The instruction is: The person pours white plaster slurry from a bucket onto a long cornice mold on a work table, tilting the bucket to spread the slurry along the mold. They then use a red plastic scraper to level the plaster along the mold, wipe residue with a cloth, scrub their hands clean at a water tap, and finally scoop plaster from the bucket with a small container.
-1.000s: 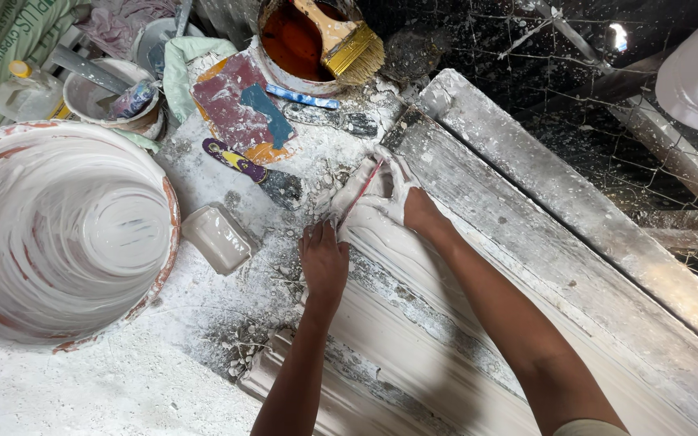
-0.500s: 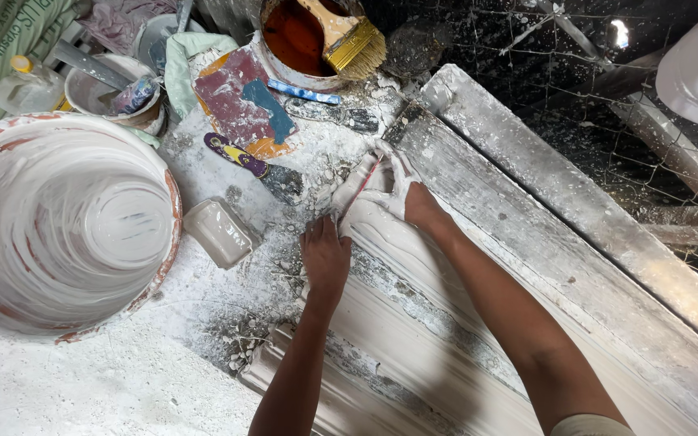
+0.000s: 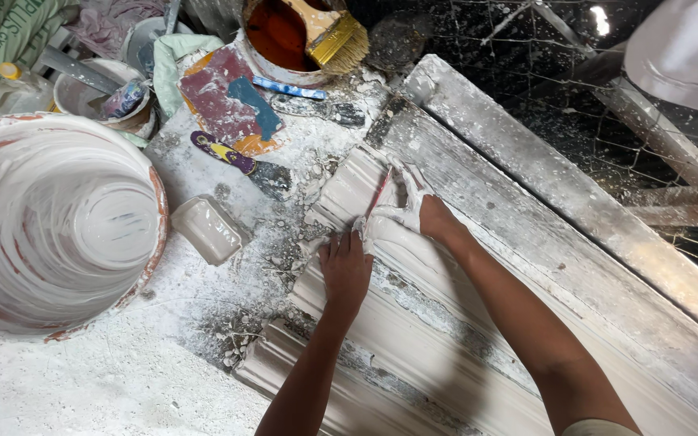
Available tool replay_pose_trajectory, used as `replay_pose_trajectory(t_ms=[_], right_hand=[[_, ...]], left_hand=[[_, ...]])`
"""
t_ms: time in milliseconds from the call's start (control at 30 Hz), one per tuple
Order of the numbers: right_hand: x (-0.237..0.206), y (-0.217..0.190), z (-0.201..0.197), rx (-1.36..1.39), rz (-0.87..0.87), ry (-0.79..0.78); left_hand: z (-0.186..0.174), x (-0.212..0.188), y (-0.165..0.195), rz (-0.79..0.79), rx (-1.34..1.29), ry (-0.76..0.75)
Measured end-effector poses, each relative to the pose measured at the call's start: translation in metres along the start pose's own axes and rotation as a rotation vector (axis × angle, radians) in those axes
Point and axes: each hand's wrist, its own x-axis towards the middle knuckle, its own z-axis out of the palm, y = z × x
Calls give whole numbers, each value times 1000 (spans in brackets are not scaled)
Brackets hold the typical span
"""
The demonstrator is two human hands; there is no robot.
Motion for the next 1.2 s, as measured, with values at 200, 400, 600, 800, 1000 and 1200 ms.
replay_pose_trajectory(t_ms=[200,400,600,800,1000,1200], right_hand=[[-34,17,-8,-58,-58,25],[-81,31,-20,21,59,-2],[-141,85,-24,19,29,58],[-207,165,-24,-45,-119,157],[-304,243,-54,-5,-131,133],[-403,327,-78,22,-158,131]], left_hand=[[8,-19,22,97,-7,-17],[25,-48,55,154,-24,-59],[58,-86,102,166,-32,-97],[101,-144,170,151,-29,-81],[160,-215,277,78,7,-54],[213,-303,383,14,-73,3]])
